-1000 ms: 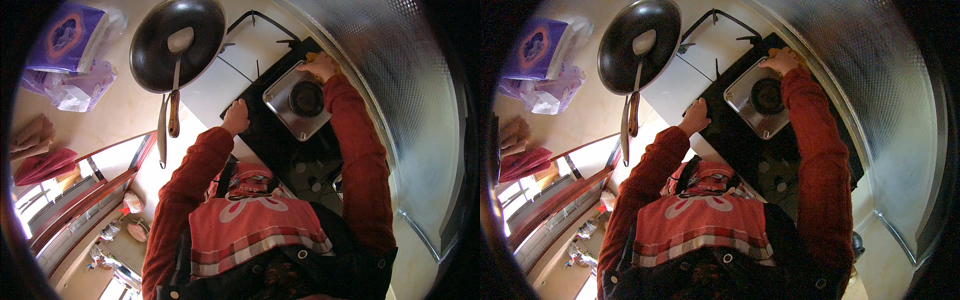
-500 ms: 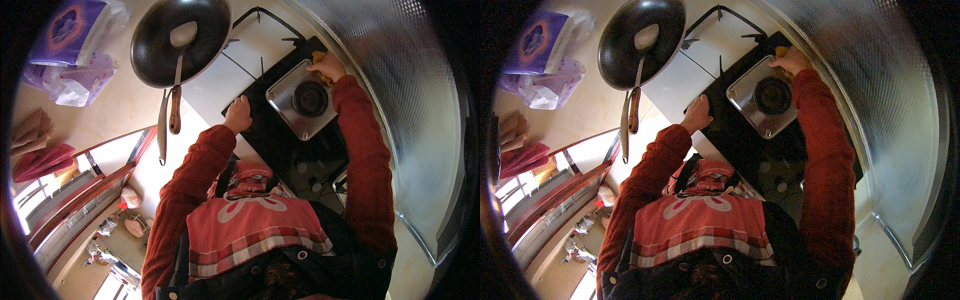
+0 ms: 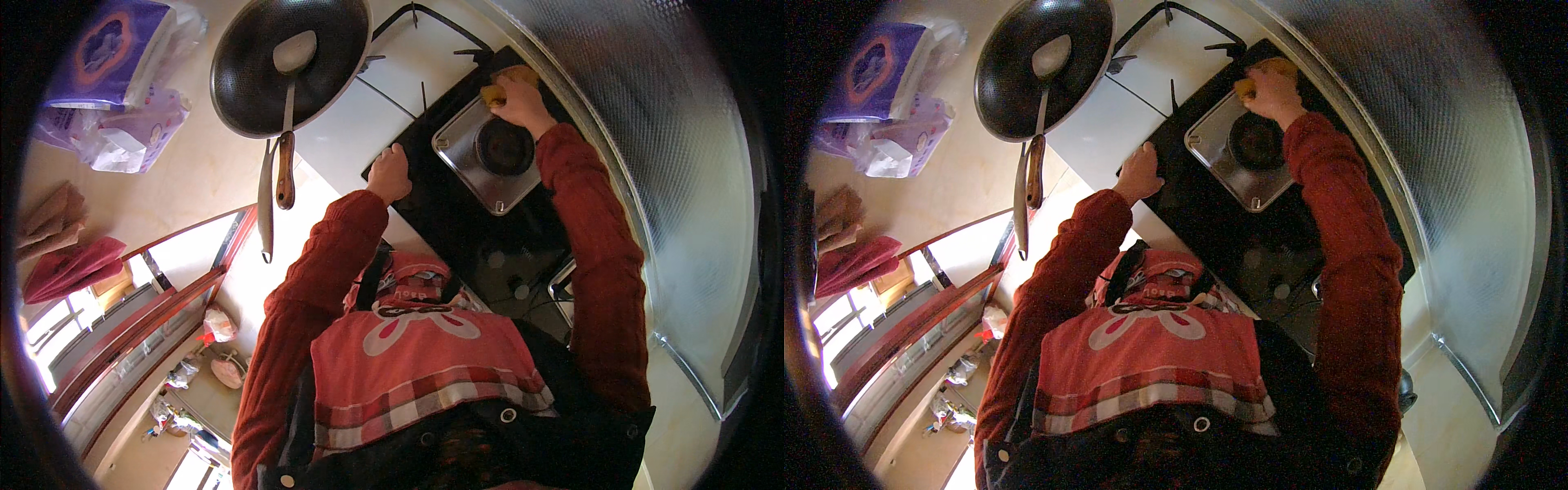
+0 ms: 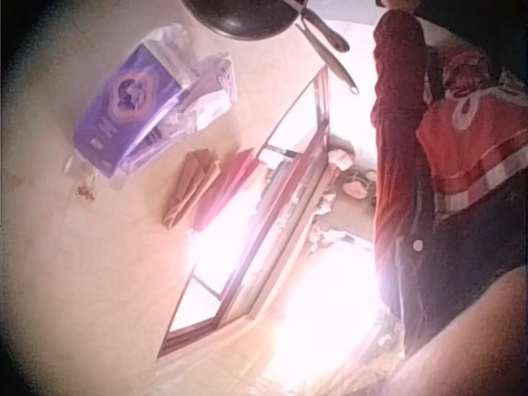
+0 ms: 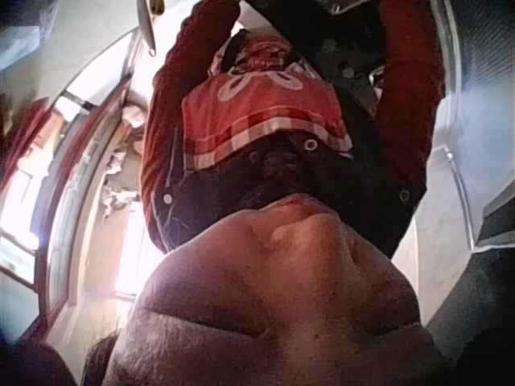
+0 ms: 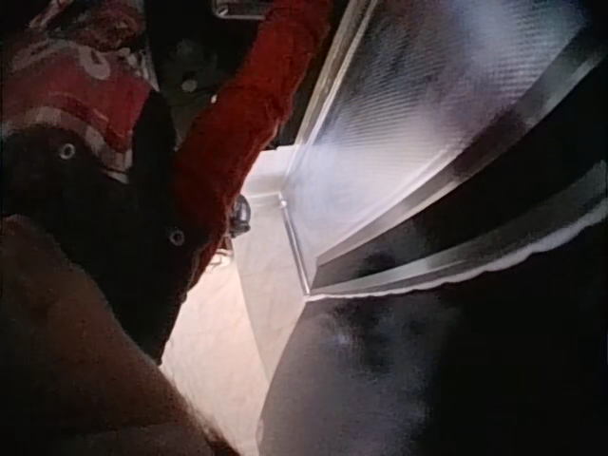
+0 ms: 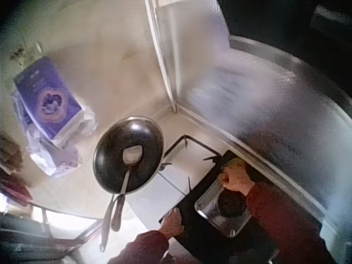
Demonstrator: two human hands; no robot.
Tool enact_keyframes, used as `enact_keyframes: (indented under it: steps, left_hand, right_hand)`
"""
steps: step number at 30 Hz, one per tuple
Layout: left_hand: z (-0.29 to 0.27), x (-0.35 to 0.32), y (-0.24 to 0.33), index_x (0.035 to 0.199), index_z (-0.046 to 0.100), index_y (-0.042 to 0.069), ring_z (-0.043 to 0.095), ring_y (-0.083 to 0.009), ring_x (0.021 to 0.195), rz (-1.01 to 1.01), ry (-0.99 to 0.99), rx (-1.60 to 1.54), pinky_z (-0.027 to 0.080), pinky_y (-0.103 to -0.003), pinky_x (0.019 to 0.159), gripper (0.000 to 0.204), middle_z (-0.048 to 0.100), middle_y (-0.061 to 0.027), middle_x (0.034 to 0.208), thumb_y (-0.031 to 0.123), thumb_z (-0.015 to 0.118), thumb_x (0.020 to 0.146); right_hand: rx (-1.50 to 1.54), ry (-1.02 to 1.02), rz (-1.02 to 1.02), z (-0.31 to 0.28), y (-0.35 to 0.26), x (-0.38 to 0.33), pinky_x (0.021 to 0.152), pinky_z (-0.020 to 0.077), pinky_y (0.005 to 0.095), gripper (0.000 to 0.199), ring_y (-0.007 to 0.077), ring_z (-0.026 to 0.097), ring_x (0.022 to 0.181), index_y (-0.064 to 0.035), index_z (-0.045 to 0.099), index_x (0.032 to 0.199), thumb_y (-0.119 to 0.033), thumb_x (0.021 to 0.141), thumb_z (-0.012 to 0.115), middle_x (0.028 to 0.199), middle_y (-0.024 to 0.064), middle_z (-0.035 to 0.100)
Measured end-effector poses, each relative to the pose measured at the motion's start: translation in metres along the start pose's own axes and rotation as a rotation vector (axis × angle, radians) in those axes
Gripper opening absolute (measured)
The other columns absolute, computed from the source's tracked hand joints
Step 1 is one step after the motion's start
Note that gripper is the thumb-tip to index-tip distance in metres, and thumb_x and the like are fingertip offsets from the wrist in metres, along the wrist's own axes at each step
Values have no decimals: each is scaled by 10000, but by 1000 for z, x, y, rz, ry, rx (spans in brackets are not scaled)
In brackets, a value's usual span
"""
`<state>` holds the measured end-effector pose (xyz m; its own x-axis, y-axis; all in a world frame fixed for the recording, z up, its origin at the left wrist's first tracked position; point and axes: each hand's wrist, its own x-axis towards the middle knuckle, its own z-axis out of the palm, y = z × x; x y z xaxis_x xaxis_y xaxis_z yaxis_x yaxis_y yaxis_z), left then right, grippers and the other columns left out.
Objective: The person rinses a yellow cloth at the sink, then wipes the stainless steel backsplash above the stove and the stovetop surface. They remove one metal burner grate, wipe underneath it, and continue cleaning the remaining stovetop area.
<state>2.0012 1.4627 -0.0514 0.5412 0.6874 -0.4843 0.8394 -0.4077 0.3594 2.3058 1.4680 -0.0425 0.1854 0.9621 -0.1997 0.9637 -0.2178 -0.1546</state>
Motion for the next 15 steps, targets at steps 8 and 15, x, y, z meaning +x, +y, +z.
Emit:
enact_keyframes:
  steps: [8, 15]
  left_hand:
    - [11, 7, -7, 1017, 409, -74, 568, -398, 960, 49, 64, 46, 481, -437, 831, 534, 558, -243, 967, 138, 725, 642]
    - [9, 9, -10, 1054, 396, -72, 546, -404, 1016, 53, 23, 30, 471, -441, 853, 622, 550, -264, 1034, 198, 776, 642]
  right_hand:
    - [-93, -28, -169, 1, -85, -43, 885, 433, 465, 391, 358, 572, 950, -34, 568, 1132, -195, 776, 594, 1024, 185, 592]
    - [-80, 209, -400, 28, -99, -86, 850, 406, 407, 275, 354, 525, 924, -7, 577, 960, -88, 697, 572, 939, 169, 543]
